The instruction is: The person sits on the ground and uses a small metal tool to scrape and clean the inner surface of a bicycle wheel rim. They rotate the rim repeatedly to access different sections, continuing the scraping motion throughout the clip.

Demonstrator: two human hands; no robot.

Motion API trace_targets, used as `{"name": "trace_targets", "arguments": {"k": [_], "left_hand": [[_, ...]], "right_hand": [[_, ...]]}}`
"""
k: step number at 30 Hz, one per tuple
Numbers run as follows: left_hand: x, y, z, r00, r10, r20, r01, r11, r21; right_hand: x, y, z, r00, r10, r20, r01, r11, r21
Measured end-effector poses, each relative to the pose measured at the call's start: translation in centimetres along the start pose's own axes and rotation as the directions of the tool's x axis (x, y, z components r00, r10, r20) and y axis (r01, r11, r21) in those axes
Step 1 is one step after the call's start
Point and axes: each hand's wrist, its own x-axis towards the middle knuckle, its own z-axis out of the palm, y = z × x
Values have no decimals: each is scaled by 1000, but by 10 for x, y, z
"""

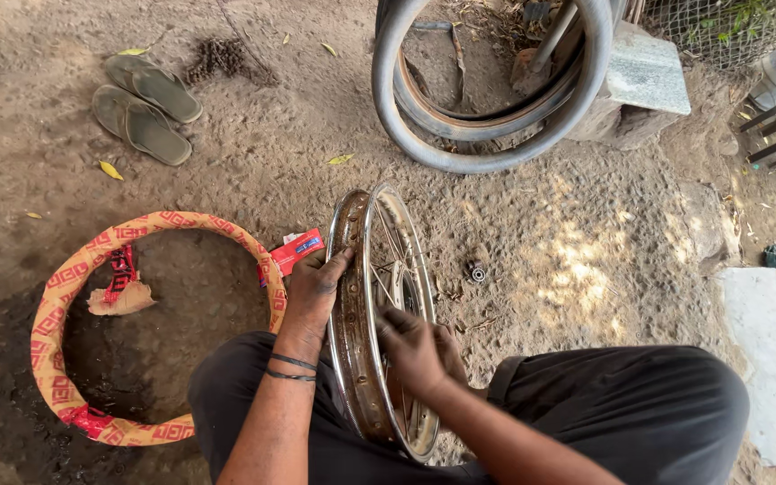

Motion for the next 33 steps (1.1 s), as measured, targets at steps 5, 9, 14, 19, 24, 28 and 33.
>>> {"name": "trace_targets", "arguments": {"k": [5,9,14,19,24,28,33], "left_hand": [[12,-3,-3,996,51,-68,-46,996,74],[12,-24,-1,997,75,-5,-75,997,22],[21,-23,-6,994,109,-6,-109,993,-43],[15,-31,-12,998,47,-50,-42,995,90],[19,-28,-13,999,-10,-44,17,986,168],[14,-25,-9,1000,11,2,-11,999,42],[8,-8,-7,999,13,-43,-11,998,66]], "right_hand": [[28,-34,-8,783,613,-108,-606,790,94],[103,-35,-37,878,427,-215,-444,895,-38],[167,1,0,977,115,-178,-133,987,-95],[139,1,4,972,127,-197,-161,973,-167],[125,-4,-3,975,-141,-171,92,960,-264],[117,-20,-18,959,241,-148,-241,970,15],[49,-52,-18,642,765,-57,-745,639,188]]}}
